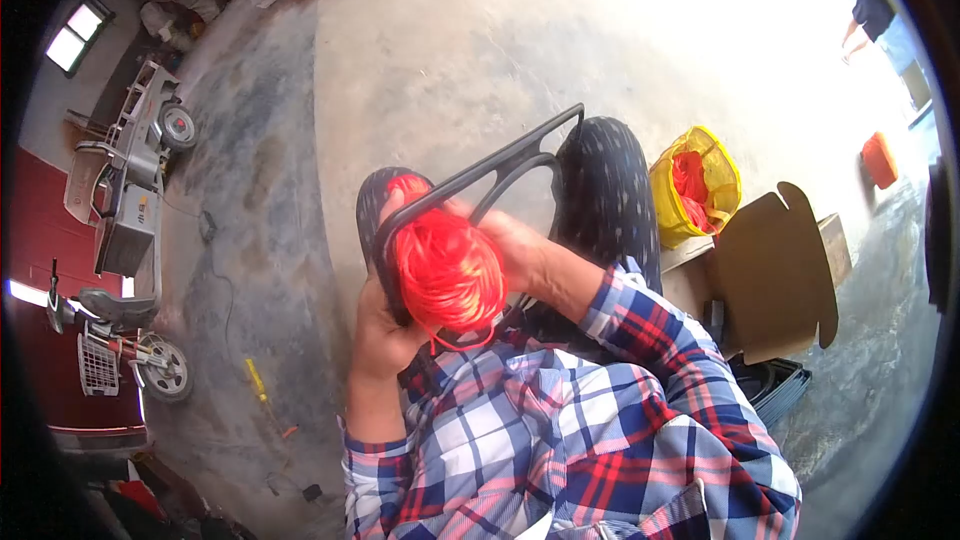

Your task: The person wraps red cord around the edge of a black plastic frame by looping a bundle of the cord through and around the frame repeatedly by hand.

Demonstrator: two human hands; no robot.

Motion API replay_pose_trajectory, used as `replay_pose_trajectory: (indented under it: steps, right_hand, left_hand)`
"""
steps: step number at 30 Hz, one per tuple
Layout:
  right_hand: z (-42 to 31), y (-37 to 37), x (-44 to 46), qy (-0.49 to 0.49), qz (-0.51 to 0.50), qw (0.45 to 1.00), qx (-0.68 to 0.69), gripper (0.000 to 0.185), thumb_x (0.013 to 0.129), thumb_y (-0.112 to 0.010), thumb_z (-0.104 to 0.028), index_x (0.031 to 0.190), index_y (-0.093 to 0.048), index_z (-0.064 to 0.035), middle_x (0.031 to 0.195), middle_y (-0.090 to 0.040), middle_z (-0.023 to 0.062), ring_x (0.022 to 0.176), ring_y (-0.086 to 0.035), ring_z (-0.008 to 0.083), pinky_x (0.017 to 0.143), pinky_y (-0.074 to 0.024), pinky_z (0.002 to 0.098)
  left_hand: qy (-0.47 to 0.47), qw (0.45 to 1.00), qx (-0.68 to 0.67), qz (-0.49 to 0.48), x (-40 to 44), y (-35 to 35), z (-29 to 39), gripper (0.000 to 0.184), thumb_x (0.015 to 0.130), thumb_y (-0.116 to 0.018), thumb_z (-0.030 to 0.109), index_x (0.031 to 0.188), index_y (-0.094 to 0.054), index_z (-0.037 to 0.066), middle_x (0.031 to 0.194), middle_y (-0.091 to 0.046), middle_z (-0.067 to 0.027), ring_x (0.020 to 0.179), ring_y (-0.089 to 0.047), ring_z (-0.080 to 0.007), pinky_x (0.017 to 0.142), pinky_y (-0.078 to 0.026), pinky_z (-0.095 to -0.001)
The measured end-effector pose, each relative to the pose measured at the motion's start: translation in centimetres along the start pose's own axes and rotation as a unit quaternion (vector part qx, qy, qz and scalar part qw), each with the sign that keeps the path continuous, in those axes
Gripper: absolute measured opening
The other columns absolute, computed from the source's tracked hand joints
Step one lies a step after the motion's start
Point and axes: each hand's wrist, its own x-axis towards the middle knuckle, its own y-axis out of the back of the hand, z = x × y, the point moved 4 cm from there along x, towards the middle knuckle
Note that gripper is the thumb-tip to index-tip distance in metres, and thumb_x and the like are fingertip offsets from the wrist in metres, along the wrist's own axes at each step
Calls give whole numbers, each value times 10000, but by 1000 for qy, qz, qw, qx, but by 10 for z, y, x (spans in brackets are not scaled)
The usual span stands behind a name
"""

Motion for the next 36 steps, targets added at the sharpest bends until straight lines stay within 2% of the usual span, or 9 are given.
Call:
replay_pose_trajectory:
  steps: [5, 10, 13, 17, 18, 20, 27, 31, 36]
  right_hand:
    - [-10, 2, 25, 64, -49, 996, 25, 305, 844, -714, -212, 1089, -646, -42, 1046, -692, 80, 974, -655, 191, 887, -527, 375]
    - [-30, 56, 1, 156, 197, 961, -118, 327, 818, -640, -292, 1041, -628, -53, 957, -659, 37, 920, -625, 174, 834, -482, 318]
    - [-26, 79, -22, 161, 107, 964, -183, 436, 807, -612, -284, 1139, -603, -2, 1096, -640, 86, 1032, -603, 193, 902, -472, 321]
    - [-36, 4, -67, 212, -16, 968, -134, 697, 733, -660, -316, 1299, -509, 62, 1250, -578, 193, 1164, -556, 261, 999, -438, 377]
    - [-36, -19, -71, 226, -95, 957, -156, 721, 705, -686, -332, 1280, -502, 63, 1234, -583, 220, 1197, -533, 294, 1000, -437, 423]
    - [-30, -17, -86, 135, -270, 929, -215, 684, 716, -690, -357, 1229, -510, 59, 1187, -606, 216, 1145, -569, 300, 983, -438, 433]
    - [5, -50, -112, -16, -221, 892, -393, 650, 780, -685, -431, 1193, -547, 51, 1026, -634, 119, 971, -609, 202, 860, -452, 319]
    - [-13, -26, -118, 154, -187, 952, -188, 688, 811, -642, -439, 1266, -470, 46, 874, -645, 163, 737, -639, 259, 703, -509, 375]
    - [-72, 31, -85, 256, 25, 966, -11, 330, 957, -523, -284, 1135, -551, -8, 941, -649, 120, 829, -648, 240, 795, -516, 382]
  left_hand:
    - [50, 997, -50, 37, 5, -5, 7, 549, 764, -771, 146, 1265, -585, 18, 1553, -287, -203, 1404, -347, -293, 1147, -238, -397]
    - [-21, 996, 45, 78, 6, 2, 14, 263, 768, -771, 208, 904, -606, 55, 1579, -225, -196, 1460, -199, -346, 1162, -58, -528]
    - [-19, 995, 30, 98, 6, 11, 2, 252, 773, -765, 208, 916, -618, 63, 1569, -255, -194, 1457, -214, -345, 1159, -85, -528]
    - [44, 990, -100, 91, 7, 14, 1, 220, 820, -736, 192, 919, -628, 28, 1371, -483, -175, 1195, -533, -267, 1022, -379, -431]
    - [47, 988, -86, 122, 5, 15, -1, 239, 837, -725, 183, 957, -615, 9, 1136, -605, -154, 885, -636, -214, 820, -493, -349]
    - [74, 983, -127, 107, 5, 18, -5, 253, 844, -716, 172, 995, -608, 0, 1021, -637, -146, 775, -639, -200, 742, -506, -335]
    - [68, 974, -198, 88, 9, 19, -8, 299, 877, -676, 121, 1116, -538, 8, 809, -630, -134, 656, -616, -195, 618, -511, -308]
    - [58, 973, -198, 106, 5, 24, -17, 340, 889, -660, 99, 1180, -503, 19, 796, -617, -140, 656, -611, -194, 611, -513, -311]
    - [99, 971, -171, 134, 0, 22, -18, 318, 898, -661, 120, 1156, -516, 5, 815, -622, -133, 666, -609, -185, 625, -516, -310]
